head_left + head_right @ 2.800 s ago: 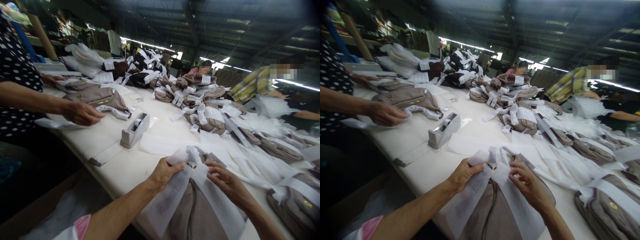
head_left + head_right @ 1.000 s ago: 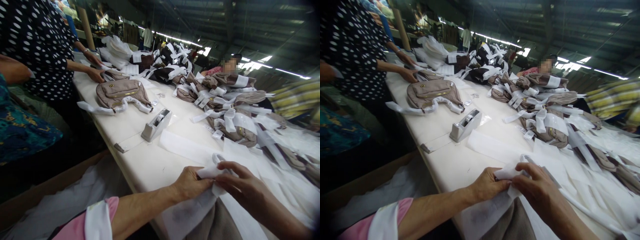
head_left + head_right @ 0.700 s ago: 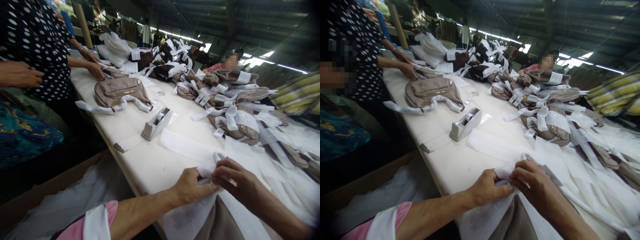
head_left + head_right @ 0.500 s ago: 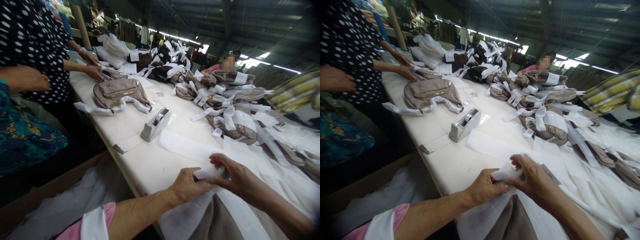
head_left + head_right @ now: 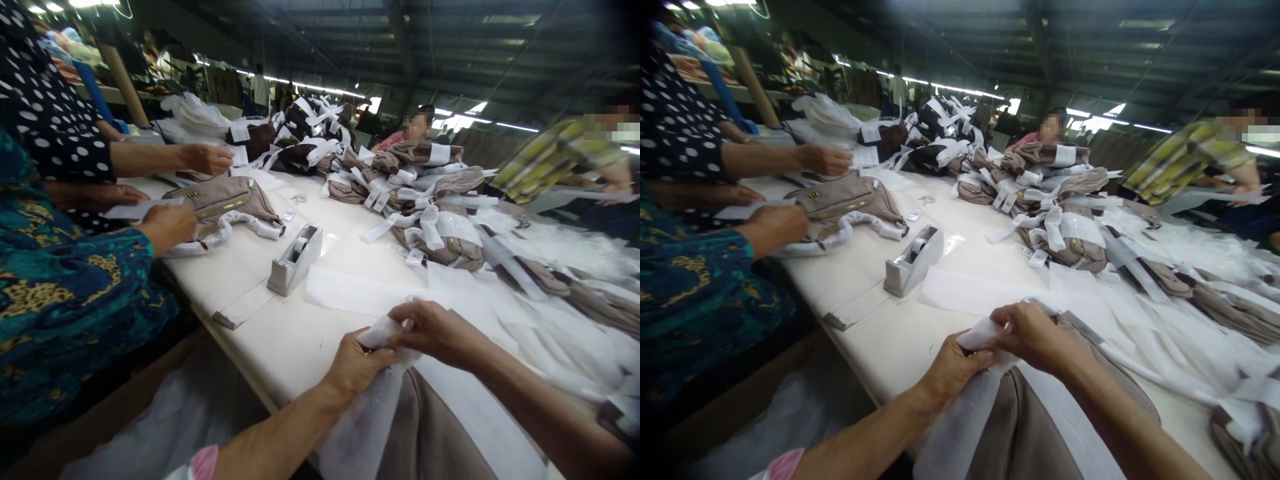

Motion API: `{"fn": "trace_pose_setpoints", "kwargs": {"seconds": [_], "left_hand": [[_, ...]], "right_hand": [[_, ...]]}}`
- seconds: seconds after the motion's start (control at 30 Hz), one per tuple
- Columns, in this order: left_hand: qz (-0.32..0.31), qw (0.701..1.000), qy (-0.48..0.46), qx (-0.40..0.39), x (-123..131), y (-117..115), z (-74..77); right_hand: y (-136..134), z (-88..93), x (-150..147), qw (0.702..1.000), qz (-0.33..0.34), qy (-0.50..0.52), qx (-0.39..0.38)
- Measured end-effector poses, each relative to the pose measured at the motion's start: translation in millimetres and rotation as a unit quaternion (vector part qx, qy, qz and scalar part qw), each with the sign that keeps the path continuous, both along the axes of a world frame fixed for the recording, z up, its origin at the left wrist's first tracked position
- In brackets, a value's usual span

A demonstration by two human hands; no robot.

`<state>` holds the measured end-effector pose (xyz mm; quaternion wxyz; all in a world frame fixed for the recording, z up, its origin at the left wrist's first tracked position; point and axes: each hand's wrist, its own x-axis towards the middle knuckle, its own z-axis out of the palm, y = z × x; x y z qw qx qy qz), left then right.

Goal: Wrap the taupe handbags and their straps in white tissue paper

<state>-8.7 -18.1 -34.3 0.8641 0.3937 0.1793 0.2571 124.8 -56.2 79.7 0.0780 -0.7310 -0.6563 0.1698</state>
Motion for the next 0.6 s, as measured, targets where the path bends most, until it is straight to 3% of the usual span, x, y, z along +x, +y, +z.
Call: {"fn": "trace_pose_setpoints", "kwargs": {"seconds": [0.03, 0.1, 0.13, 0.2, 0.27, 0.37, 0.47, 0.6], "left_hand": [[0.004, 1.0, -0.008, -0.022, -0.6, 1.3, 1.2], [0.016, 0.998, -0.005, -0.053, -2.3, 3.7, 3.6], [0.02, 0.998, 0.001, -0.061, -2.9, 4.5, 4.6], [0.022, 0.998, 0.011, -0.061, -3.4, 4.8, 6.0], [0.016, 0.999, 0.003, -0.046, -3.0, 3.7, 7.3], [0.011, 1.0, -0.008, -0.023, -1.9, 1.1, 9.2], [0.023, 0.999, 0.02, 0.017, -1.4, -1.6, 9.9], [0.057, 0.986, 0.071, 0.14, -0.4, -8.6, 7.6]], "right_hand": [[-7.0, 0.2, 0.3, 0.997, -0.038, 0.008, 0.064], [-24.9, -3.9, 0.0, 0.967, -0.179, 0.021, 0.182], [-34.4, -8.8, -0.9, 0.946, -0.255, 0.04, 0.198], [-50.2, -23.2, -5.2, 0.917, -0.348, 0.13, 0.148], [-58.3, -40.2, -12.3, 0.9, -0.345, 0.248, 0.101], [-56.2, -60.0, -23.7, 0.869, -0.317, 0.352, 0.144], [-48.1, -68.8, -29.7, 0.862, -0.324, 0.348, 0.173], [-41.7, -73.6, -33.3, 0.884, -0.357, 0.248, 0.174]]}}
